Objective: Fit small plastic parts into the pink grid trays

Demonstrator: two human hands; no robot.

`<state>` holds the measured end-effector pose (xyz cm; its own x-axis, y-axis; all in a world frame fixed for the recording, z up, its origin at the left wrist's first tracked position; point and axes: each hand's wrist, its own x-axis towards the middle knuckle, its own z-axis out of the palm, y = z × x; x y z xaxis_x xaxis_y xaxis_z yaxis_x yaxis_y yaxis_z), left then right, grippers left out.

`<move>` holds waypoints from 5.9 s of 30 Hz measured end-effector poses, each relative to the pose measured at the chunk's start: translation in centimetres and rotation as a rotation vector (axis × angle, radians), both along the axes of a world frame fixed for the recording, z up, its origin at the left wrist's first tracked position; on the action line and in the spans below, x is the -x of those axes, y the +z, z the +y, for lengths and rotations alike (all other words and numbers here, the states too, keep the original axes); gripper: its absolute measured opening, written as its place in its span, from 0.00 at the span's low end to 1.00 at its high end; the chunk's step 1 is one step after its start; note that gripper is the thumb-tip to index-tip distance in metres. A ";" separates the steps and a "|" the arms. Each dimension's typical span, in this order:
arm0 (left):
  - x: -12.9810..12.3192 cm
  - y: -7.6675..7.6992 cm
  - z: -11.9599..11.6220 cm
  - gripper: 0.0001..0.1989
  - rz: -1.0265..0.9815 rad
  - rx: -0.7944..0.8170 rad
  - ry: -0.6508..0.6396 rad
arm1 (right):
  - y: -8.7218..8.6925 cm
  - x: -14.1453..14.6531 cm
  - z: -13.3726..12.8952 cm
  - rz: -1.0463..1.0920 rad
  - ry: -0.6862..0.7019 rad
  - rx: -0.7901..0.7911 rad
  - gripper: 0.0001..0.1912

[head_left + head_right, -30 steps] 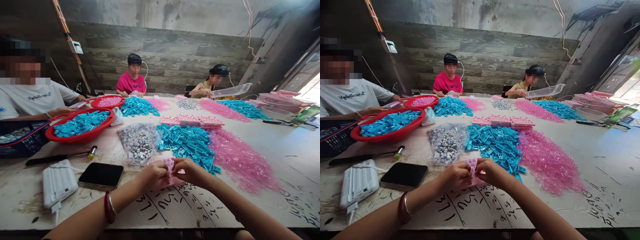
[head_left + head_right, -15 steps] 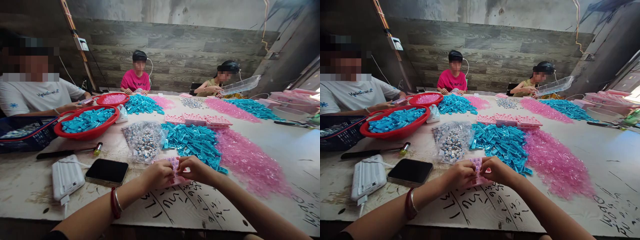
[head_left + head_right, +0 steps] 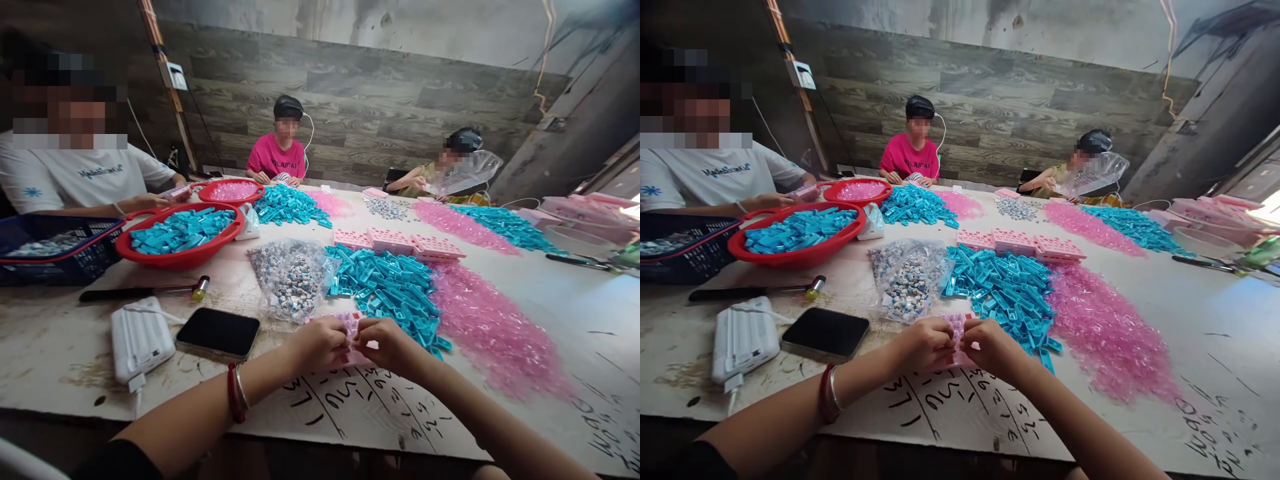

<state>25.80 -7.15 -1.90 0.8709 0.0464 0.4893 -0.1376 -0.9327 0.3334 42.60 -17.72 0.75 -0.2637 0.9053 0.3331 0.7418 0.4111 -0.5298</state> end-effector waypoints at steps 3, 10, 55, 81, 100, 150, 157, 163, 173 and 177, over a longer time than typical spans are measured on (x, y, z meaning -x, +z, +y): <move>0.0 -0.2 0.1 0.08 0.004 -0.004 0.007 | -0.1 0.5 -0.3 -0.057 -0.050 -0.006 0.13; 0.0 -0.2 0.2 0.09 0.010 -0.021 0.008 | 0.2 -0.3 -0.3 -0.001 -0.048 0.045 0.09; 0.6 1.0 0.2 0.08 0.036 0.114 0.082 | 1.9 -0.1 1.2 0.004 -0.217 0.376 0.11; 0.5 0.4 -0.9 0.04 0.035 0.048 0.116 | 3.0 0.7 4.5 0.281 -0.437 1.053 0.17; 0.7 0.1 -1.1 0.04 0.014 0.086 0.180 | 1.3 -0.6 2.9 0.407 -0.326 0.869 0.14; 0.4 -0.1 -0.5 0.13 0.070 0.146 0.068 | 1.9 -0.1 3.7 0.367 -0.406 0.939 0.14; 0.3 -0.6 -0.7 0.12 0.036 0.102 0.060 | 1.1 -0.7 4.0 0.300 -0.398 0.955 0.16; 0.3 -0.2 -1.0 0.10 0.077 0.127 0.084 | 1.7 -0.3 4.5 0.361 -0.430 1.040 0.19; 0.5 0.7 -1.1 0.10 0.131 0.083 0.094 | 3.0 0.5 4.1 0.379 -0.462 1.035 0.20; 0.4 0.4 -1.0 0.12 0.103 -0.012 0.134 | 2.7 0.1 4.8 0.374 -0.466 1.059 0.20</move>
<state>25.37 -8.16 -1.47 0.9027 0.1606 0.3992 0.0229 -0.9444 0.3281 42.48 -12.95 3.49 0.1134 0.7577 -0.6427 0.4329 -0.6199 -0.6545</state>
